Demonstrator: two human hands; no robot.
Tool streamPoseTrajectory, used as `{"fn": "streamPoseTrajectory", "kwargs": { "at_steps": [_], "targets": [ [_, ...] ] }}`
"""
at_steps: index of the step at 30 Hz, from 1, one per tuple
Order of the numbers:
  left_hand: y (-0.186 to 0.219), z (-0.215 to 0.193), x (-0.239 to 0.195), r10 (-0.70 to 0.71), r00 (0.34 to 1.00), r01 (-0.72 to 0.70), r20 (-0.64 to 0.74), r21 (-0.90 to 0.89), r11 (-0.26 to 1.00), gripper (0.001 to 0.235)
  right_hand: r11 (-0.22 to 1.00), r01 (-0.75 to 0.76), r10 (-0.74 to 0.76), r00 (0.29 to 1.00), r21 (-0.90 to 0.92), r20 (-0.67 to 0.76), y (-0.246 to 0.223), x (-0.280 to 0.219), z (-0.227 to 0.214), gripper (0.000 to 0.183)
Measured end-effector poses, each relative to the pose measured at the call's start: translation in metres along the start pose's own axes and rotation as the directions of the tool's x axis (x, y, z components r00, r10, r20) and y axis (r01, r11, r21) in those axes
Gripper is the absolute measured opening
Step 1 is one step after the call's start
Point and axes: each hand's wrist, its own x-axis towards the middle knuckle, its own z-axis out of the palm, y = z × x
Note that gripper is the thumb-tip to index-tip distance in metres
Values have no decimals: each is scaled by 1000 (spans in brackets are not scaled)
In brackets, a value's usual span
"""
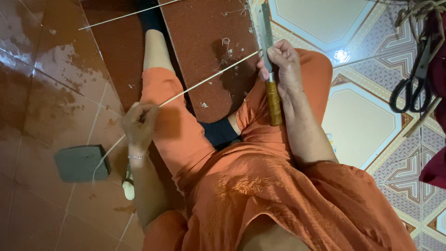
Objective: The person sits on a tiled floor and uses a knife to shave thin strips from long bamboo sticks. They hold each stick with one hand and draw the knife along its length, producing fine shavings that fall onto the floor.
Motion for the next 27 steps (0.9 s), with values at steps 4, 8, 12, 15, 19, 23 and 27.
{"fn": "streamPoseTrajectory", "kwargs": {
  "at_steps": [4, 8, 12, 15, 19, 23, 27],
  "targets": [
    [-1, -7, -1, -35, 999, 35, -6, 36, 999, 10, 999, 37, -40, 997, -36, -61, 0, 7, -9, 10],
    [-2, -10, 3, 1, 1000, 1, -28, 67, 998, 13, 996, 62, -73, 985, -70, -159, 1, 10, -25, 7],
    [-10, -18, 4, 19, 999, -12, -50, 128, 992, 12, 990, 140, -134, 969, 17, -210, -7, 17, -43, 12],
    [-11, -15, 8, 87, 995, -79, -47, 156, 985, 12, 990, 135, -132, 989, 50, -64, -18, 15, -39, 28],
    [12, 26, 13, -81, 997, 80, 7, 103, 991, 16, 991, -82, 95, 987, -102, 130, -15, -3, 3, 48],
    [38, 59, 27, 180, 980, -169, 89, -120, 978, 19, 945, -263, 310, 912, -195, 269, 1, -24, 54, 56],
    [57, 90, 36, 21, 978, 11, 206, -155, 988, 18, 926, -291, 365, 854, -241, 371, 15, -29, 79, 48]
  ]
}}
